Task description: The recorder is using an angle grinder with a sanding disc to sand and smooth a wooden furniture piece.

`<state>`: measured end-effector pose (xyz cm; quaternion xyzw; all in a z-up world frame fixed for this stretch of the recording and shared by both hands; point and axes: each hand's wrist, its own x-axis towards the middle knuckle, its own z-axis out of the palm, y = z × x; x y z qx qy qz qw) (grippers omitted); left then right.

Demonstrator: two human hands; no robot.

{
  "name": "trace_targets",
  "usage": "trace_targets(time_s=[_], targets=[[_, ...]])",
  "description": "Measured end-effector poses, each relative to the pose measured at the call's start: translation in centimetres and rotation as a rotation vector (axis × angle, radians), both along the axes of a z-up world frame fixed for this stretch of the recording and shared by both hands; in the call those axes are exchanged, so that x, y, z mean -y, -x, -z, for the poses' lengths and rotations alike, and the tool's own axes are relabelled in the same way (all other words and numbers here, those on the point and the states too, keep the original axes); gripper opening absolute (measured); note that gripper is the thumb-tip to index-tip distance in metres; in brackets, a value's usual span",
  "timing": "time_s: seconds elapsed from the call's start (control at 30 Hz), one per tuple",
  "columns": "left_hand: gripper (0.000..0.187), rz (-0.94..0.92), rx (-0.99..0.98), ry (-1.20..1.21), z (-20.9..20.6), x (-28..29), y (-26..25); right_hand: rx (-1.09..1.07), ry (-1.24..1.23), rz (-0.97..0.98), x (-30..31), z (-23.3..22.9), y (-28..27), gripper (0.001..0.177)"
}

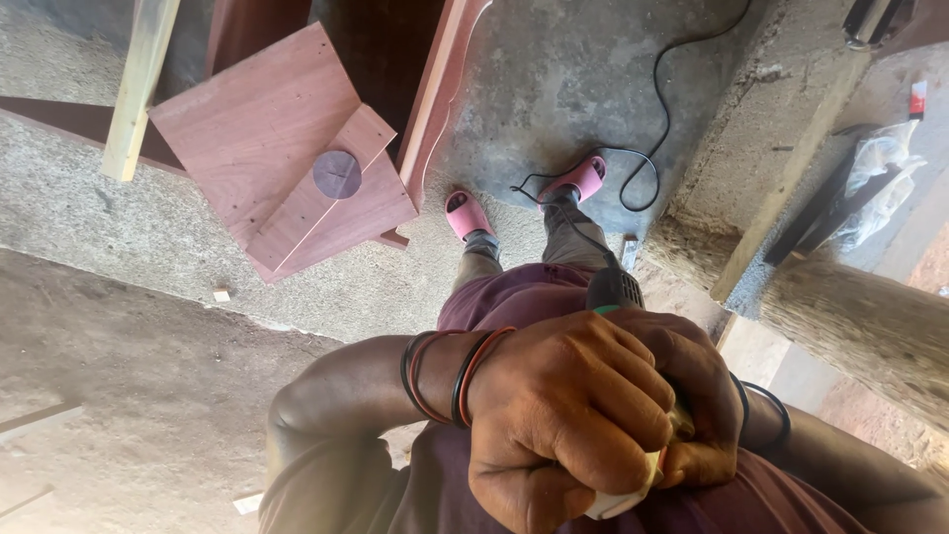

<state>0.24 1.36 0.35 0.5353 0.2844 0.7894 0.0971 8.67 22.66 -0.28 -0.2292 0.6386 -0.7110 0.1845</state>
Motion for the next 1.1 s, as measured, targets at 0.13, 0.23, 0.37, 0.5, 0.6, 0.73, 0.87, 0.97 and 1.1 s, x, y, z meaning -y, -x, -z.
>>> trace_targets(time_s=[0.13,0.23,0.37,0.5,0.6,0.73,0.87,0.97,1.1], targets=[[0.014,-0.002,-0.026,-0.03,-0.27,-0.26,0.15,0.025,-0.003,0.01,-0.21,0.16,-0.3,0.07],[0.016,-0.02,-0.036,-0.047,-0.38,-0.24,0.0,-0.008,0.005,-0.017,0.02,0.09,-0.46,0.072],[0.017,-0.028,-0.06,-0.053,-0.41,-0.39,-0.09,0.001,0.038,0.005,0.1,0.15,-0.55,0.073],[0.02,-0.047,-0.107,-0.068,-0.46,-0.44,0.01,-0.029,0.014,-0.011,0.02,0.06,-0.5,0.073],[0.023,-0.055,-0.134,-0.08,-0.39,-0.56,-0.16,-0.058,-0.003,0.014,-0.09,0.29,-0.64,0.071],[0.025,-0.061,-0.129,-0.099,-0.47,-0.66,-0.13,-0.068,-0.037,0.003,-0.31,0.21,-0.42,0.074],[0.025,-0.057,-0.126,-0.106,-0.51,-0.58,-0.05,-0.09,-0.038,-0.023,-0.5,0.63,-0.23,0.072],[0.025,-0.058,-0.146,-0.114,-0.6,-0.72,0.06,-0.079,-0.033,-0.026,-0.54,0.68,-0.2,0.069],[0.028,-0.069,-0.202,-0.139,-0.52,-1.04,0.37,-0.114,-0.014,-0.023,-0.55,0.44,-0.14,0.066]])
